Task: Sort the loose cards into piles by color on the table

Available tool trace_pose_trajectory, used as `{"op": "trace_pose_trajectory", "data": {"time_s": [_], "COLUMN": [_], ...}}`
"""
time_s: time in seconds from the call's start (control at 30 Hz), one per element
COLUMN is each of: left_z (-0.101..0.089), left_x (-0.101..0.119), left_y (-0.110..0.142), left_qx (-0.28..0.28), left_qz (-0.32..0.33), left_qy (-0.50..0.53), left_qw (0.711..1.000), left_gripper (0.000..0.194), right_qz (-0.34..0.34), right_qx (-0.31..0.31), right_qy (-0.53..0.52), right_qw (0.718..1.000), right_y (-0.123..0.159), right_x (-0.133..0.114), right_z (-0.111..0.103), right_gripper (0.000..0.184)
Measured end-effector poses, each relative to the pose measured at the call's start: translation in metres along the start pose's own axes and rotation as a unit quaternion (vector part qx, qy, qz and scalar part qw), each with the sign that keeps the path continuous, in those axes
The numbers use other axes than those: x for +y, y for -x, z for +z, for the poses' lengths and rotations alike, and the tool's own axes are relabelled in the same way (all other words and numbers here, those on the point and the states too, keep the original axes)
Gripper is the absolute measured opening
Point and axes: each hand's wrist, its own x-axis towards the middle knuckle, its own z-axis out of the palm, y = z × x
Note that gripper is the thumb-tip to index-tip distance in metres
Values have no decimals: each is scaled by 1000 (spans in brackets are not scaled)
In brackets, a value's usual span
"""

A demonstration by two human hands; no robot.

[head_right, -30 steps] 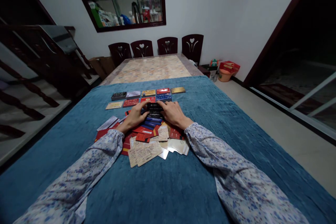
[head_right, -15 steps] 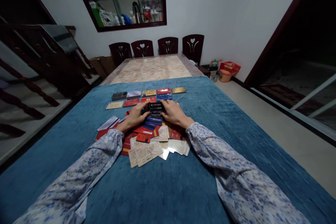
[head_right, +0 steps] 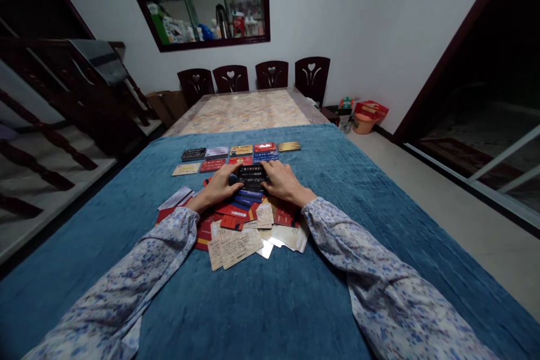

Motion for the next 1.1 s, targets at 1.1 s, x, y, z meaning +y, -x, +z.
{"op": "trace_pose_trajectory", "data": {"time_s": [1.1], "left_z": [-66], "left_x": [-4], "left_y": [17], "left_qx": [-80], "left_qz": [-34], "left_qy": [-155], "left_qw": [984], "left_gripper": [47], "right_qz": [-41], "right_qx": [-57], "right_qy": [59], "right_qw": [996], "right_y": [-44], "right_x": [-53], "right_z": [-16], "right_gripper": [56]}}
